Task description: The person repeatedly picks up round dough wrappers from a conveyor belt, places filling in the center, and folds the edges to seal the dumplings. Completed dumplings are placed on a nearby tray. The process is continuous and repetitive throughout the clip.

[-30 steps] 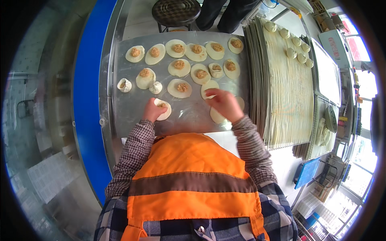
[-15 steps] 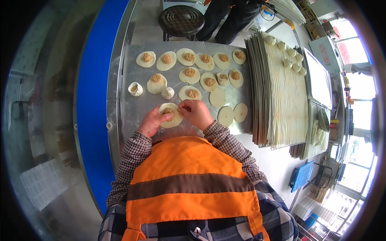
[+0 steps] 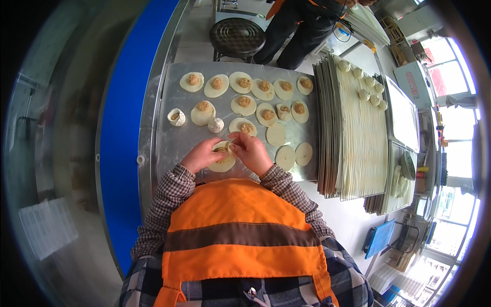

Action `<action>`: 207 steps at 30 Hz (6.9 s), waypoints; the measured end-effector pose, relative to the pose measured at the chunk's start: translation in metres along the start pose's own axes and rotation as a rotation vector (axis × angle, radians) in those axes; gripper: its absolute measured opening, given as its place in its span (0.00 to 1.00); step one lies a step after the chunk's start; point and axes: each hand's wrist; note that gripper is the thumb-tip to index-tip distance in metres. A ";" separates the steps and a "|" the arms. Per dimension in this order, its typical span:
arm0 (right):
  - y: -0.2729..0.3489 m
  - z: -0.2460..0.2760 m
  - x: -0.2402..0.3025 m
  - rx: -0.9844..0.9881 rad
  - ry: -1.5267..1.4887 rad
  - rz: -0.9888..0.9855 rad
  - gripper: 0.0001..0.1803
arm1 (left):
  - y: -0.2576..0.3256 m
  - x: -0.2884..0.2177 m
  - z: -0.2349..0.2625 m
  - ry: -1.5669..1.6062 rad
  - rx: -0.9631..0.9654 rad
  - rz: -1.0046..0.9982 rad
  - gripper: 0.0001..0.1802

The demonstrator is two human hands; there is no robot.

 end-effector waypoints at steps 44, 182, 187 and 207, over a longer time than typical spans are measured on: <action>0.002 0.010 -0.002 0.083 0.319 0.044 0.09 | 0.001 0.007 -0.013 0.410 -0.088 0.247 0.19; 0.031 0.008 0.011 0.026 0.336 0.514 0.12 | 0.007 0.003 -0.062 1.018 -0.254 0.517 0.24; 0.029 0.035 0.015 0.241 0.363 0.638 0.14 | -0.005 0.005 -0.056 1.195 0.398 0.606 0.27; -0.010 0.261 0.017 -0.289 0.209 0.086 0.27 | -0.119 -0.114 -0.226 0.989 -0.025 0.123 0.36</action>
Point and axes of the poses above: each hand's wrist, its own y-axis away from the middle knuckle, its own z-axis out of the back of the hand, x = y × z, and after that the axes turned 12 degrees about -x, right-handed
